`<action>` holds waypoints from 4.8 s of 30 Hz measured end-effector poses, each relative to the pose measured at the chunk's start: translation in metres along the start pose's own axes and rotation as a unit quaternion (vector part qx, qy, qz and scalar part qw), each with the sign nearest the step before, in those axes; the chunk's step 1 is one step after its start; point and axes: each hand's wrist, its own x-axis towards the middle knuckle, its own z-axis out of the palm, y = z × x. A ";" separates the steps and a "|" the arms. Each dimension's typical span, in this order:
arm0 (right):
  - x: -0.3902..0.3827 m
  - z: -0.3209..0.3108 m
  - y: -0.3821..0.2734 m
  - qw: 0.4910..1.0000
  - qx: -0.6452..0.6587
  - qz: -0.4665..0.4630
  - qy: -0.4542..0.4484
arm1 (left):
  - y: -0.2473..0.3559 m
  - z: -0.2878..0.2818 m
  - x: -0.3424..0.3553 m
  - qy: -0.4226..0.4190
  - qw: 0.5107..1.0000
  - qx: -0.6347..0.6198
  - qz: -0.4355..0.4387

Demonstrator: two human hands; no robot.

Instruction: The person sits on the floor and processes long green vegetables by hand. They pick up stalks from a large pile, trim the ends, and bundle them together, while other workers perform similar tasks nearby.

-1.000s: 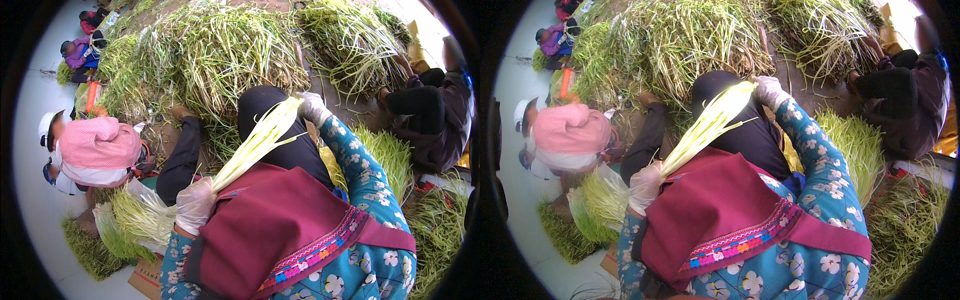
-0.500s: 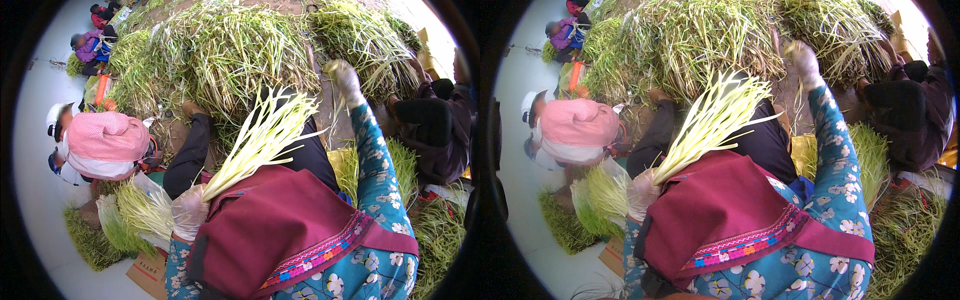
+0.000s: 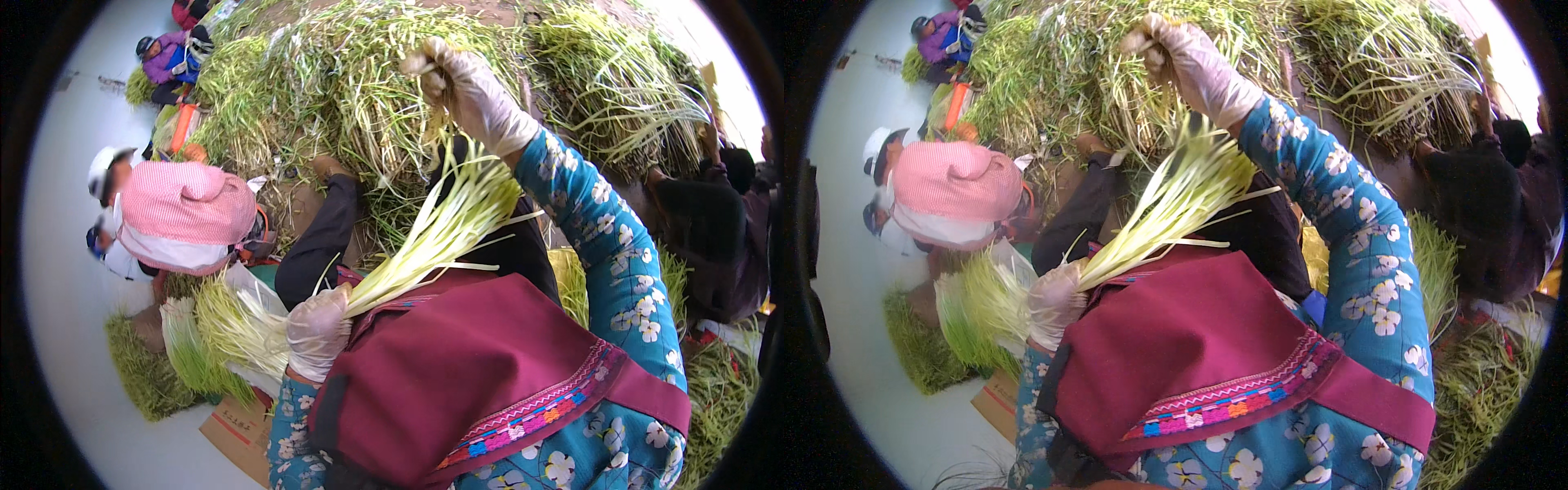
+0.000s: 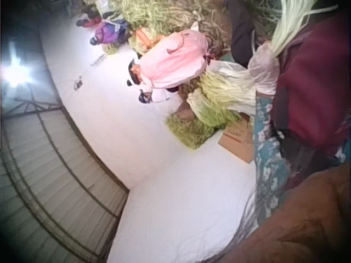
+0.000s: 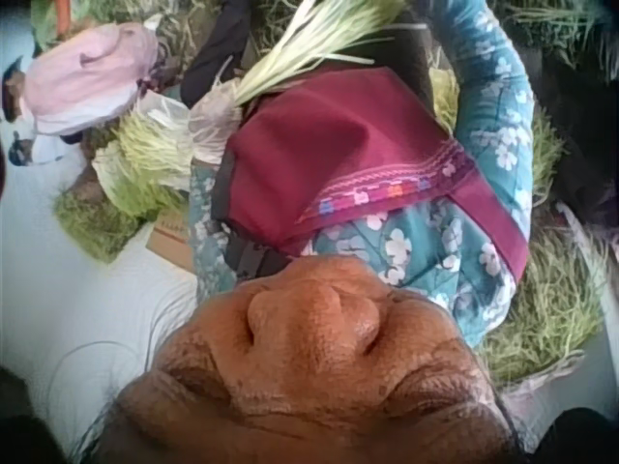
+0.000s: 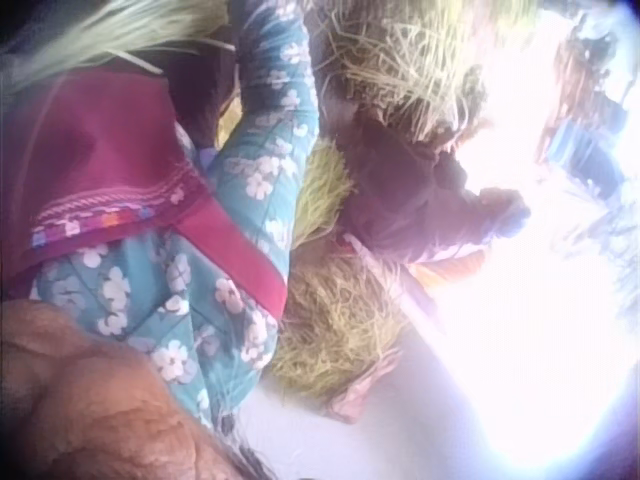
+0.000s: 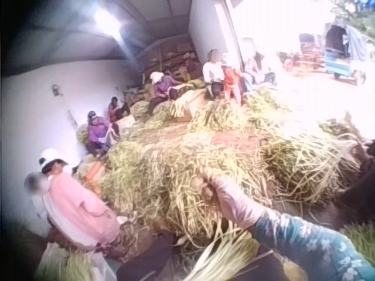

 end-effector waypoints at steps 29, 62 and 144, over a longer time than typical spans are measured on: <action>-0.118 -0.010 -0.025 0.707 -0.680 -0.028 -0.190 | 0.001 -0.001 -0.002 -0.018 1.000 0.020 -0.016; -0.136 -0.020 -0.032 0.755 -0.632 -0.017 -0.175 | 0.011 -0.027 0.011 -0.017 0.994 0.107 -0.029; -0.042 -0.042 -0.006 0.632 -0.655 0.112 -0.400 | 0.025 -0.041 0.035 -0.078 0.984 0.152 0.044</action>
